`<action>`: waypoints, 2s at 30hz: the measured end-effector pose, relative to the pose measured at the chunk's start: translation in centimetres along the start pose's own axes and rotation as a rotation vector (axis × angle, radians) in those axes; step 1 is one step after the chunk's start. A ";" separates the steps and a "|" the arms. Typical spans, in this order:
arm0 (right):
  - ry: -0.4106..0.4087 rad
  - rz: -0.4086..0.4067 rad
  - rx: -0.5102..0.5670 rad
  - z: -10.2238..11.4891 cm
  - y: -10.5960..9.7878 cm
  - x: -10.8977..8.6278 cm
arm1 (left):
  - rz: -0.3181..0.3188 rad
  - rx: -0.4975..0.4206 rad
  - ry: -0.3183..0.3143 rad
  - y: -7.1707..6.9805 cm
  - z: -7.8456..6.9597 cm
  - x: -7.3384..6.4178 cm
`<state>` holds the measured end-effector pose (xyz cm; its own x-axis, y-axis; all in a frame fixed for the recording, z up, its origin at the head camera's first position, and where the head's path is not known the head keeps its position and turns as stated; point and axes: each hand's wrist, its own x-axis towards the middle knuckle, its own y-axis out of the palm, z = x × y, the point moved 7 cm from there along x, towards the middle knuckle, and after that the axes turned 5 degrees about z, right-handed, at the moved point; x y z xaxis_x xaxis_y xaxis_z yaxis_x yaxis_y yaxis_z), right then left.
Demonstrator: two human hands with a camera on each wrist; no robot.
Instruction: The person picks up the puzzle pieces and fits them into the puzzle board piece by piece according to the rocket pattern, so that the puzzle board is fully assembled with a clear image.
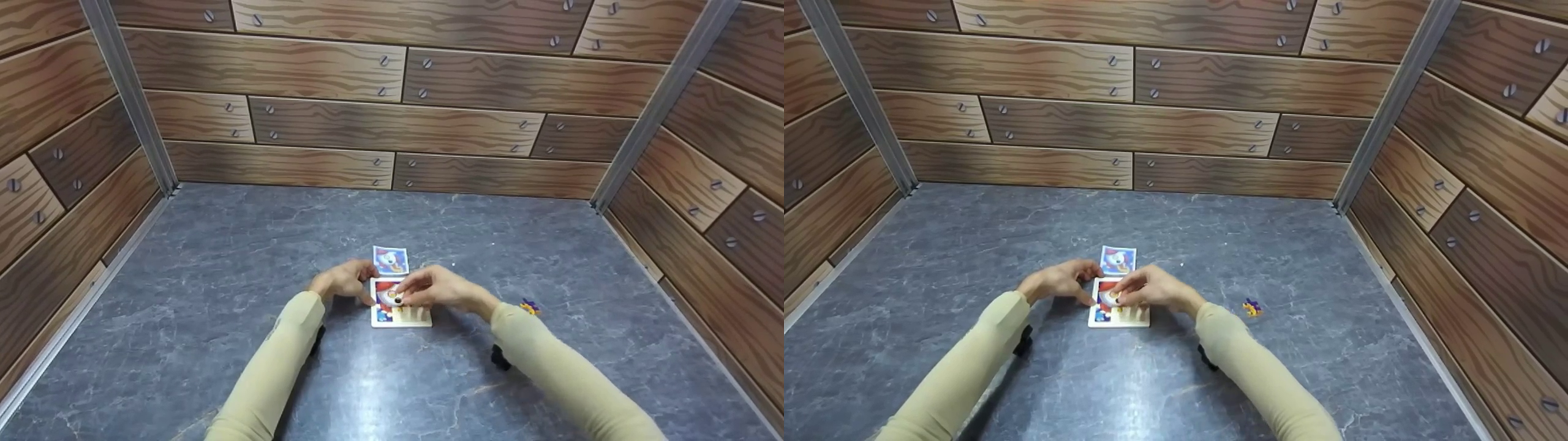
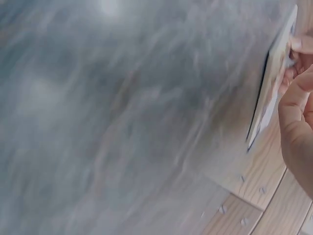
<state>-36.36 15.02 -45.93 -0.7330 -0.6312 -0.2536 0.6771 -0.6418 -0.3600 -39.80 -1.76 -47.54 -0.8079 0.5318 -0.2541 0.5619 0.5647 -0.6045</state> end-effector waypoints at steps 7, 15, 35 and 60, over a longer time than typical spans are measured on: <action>-0.017 -0.004 -0.039 -1.0 -2.6 -2.0 | 0.003 -0.054 -0.079 0.0 0.4 -0.4; 0.005 0.029 -0.083 -2.5 -5.0 -4.4 | -0.001 -0.061 -0.079 0.1 0.4 -0.2; 0.080 0.033 -0.119 -6.3 -9.2 -8.8 | 0.000 -0.063 -0.067 0.0 0.4 -0.2; 0.114 0.058 -0.229 -8.2 -10.5 -10.9 | 0.008 -0.078 -0.096 0.1 0.5 -0.3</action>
<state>-36.05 32.25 -46.77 -0.7048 -0.6025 -0.3745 0.6954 -0.4824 -0.5326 -39.56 -2.16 -47.89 -0.8143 0.4761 -0.3320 0.5778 0.6100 -0.5423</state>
